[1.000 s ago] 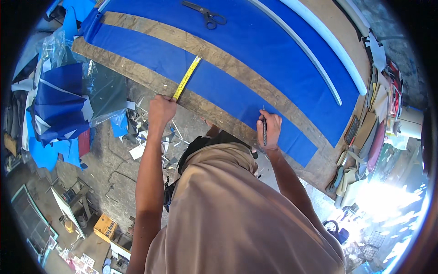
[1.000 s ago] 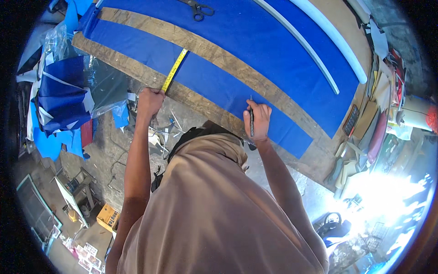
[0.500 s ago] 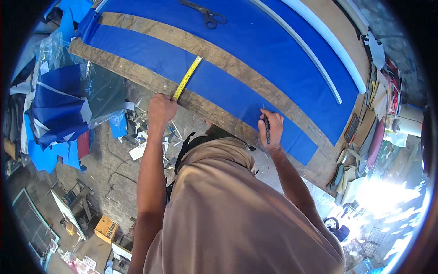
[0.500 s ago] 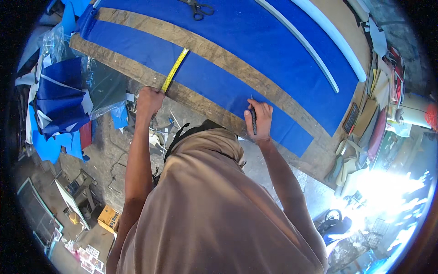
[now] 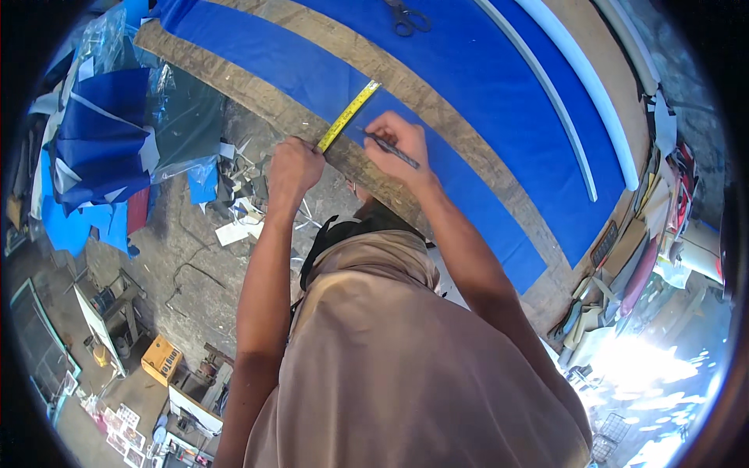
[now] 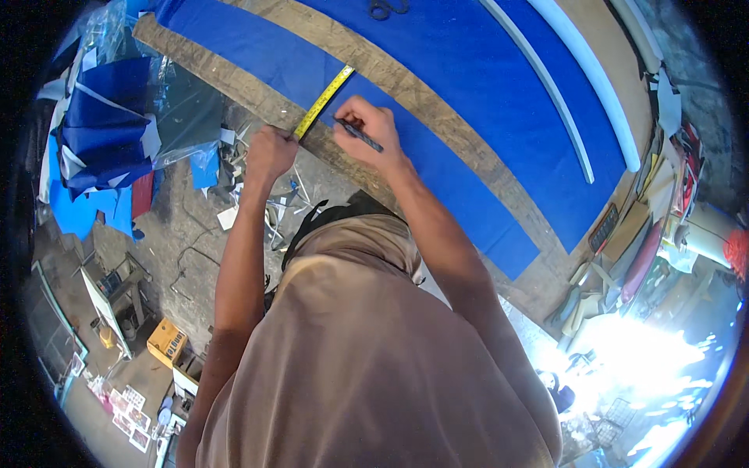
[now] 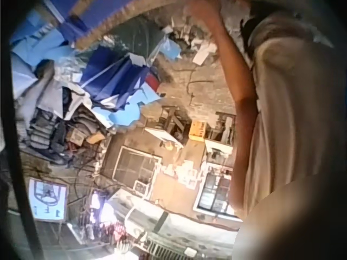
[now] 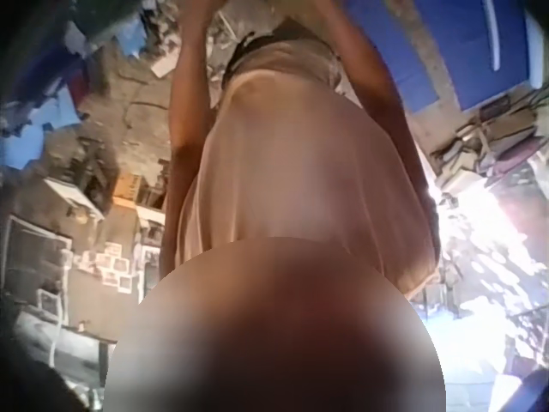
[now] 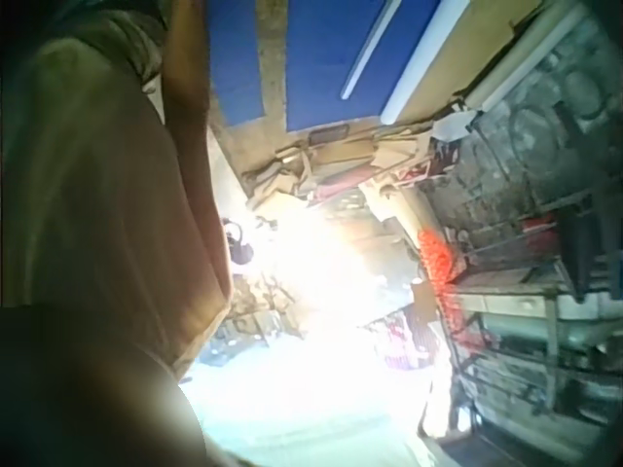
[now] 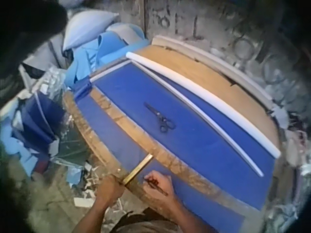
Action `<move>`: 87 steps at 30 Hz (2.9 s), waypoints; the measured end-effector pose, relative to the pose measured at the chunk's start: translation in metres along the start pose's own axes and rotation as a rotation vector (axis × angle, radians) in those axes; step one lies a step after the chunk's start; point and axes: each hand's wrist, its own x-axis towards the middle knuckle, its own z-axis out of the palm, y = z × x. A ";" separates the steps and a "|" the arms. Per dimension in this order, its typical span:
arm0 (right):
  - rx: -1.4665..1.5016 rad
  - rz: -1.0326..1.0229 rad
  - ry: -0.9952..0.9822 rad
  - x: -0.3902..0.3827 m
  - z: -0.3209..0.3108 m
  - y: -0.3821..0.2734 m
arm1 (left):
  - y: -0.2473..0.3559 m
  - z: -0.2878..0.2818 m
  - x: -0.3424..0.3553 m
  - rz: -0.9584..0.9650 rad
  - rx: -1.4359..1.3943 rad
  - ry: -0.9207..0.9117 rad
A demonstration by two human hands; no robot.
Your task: Measuring and cutting blue fabric for furniture reupholstery at a workbench.
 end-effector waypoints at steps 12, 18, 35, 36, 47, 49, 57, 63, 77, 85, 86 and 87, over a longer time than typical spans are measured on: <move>-0.085 -0.085 -0.009 0.018 0.024 0.019 | 0.007 -0.003 -0.003 -0.058 -0.008 -0.023; -0.134 -0.107 0.002 0.018 0.025 0.018 | 0.010 -0.004 -0.005 -0.094 -0.018 0.010; -0.157 -0.201 -0.038 0.023 0.024 0.005 | -0.007 -0.013 -0.003 0.004 -0.052 -0.041; -0.159 -0.205 -0.030 0.023 0.022 0.001 | -0.010 -0.020 -0.006 -0.018 -0.107 -0.064; -0.230 -0.155 0.276 -0.034 -0.032 -0.015 | -0.080 -0.097 0.002 -0.185 -0.199 0.037; -0.256 -0.153 0.314 -0.043 -0.041 -0.014 | -0.090 -0.108 0.016 -0.182 -0.166 0.071; -0.597 -0.090 0.392 -0.051 -0.053 0.004 | -0.130 -0.157 0.134 -0.117 -0.018 0.193; -0.866 -0.047 0.463 -0.042 -0.030 0.006 | -0.163 -0.203 0.245 -0.052 -0.025 0.179; -0.882 0.043 0.670 0.038 0.064 -0.028 | -0.213 -0.246 0.327 0.007 0.032 0.054; -0.664 -0.054 0.561 0.129 0.116 -0.049 | -0.197 -0.250 0.320 -0.084 0.080 0.068; -0.672 -0.058 0.558 0.139 0.123 -0.051 | -0.195 -0.250 0.320 -0.075 0.075 0.068; -0.644 -0.087 0.532 0.148 0.129 -0.052 | -0.193 -0.251 0.320 -0.077 0.083 0.055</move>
